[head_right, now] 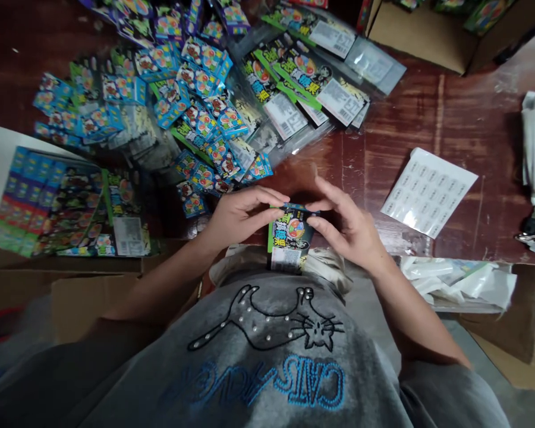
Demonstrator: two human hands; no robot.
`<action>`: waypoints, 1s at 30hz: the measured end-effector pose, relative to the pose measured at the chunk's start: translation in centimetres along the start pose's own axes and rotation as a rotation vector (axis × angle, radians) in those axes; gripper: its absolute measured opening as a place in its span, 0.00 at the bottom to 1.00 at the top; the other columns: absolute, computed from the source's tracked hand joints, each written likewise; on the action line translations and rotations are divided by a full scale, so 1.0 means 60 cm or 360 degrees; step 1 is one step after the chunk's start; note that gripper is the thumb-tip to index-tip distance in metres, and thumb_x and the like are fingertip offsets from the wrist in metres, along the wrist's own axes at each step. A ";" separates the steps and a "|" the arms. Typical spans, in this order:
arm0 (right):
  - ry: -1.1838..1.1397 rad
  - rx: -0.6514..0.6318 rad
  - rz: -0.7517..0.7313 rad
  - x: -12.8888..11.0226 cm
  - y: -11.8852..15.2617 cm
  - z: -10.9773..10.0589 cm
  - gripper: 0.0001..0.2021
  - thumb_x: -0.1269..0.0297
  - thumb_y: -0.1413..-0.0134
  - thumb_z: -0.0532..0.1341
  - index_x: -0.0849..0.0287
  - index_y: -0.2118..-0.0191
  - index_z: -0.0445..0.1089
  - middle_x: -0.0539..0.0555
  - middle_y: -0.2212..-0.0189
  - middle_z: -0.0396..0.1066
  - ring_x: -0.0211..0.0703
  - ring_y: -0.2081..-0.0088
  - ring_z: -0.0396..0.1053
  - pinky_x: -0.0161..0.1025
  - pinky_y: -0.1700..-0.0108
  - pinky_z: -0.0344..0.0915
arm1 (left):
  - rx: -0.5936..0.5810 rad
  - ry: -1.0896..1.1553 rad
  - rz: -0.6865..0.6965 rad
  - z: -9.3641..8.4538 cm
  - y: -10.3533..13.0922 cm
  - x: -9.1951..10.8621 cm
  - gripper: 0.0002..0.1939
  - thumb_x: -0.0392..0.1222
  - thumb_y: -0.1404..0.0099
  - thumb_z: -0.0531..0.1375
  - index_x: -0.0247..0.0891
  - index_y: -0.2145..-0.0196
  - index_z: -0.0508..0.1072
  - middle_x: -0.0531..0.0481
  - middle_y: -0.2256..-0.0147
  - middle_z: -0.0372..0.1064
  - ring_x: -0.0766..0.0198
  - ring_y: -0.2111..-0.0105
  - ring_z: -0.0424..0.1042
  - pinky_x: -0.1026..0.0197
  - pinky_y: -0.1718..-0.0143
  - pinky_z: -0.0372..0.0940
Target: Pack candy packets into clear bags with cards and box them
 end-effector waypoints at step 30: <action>0.0041 -0.0466 -0.0486 -0.114 -0.317 0.245 0.09 0.54 0.29 0.64 0.53 0.55 0.76 0.53 0.58 0.82 0.49 0.56 0.79 0.47 0.51 0.76 | 0.1484 -0.0487 -0.0234 -0.173 0.258 0.013 0.20 0.61 0.18 0.52 0.53 0.37 0.69 0.47 0.35 0.70 0.50 0.29 0.63 0.41 0.32 0.66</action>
Point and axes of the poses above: each hand's wrist, its own y-axis away from the middle knuckle, its own z-axis out of the palm, x = y × z, the point moved 2 cm from there along -y, towards the middle knuckle
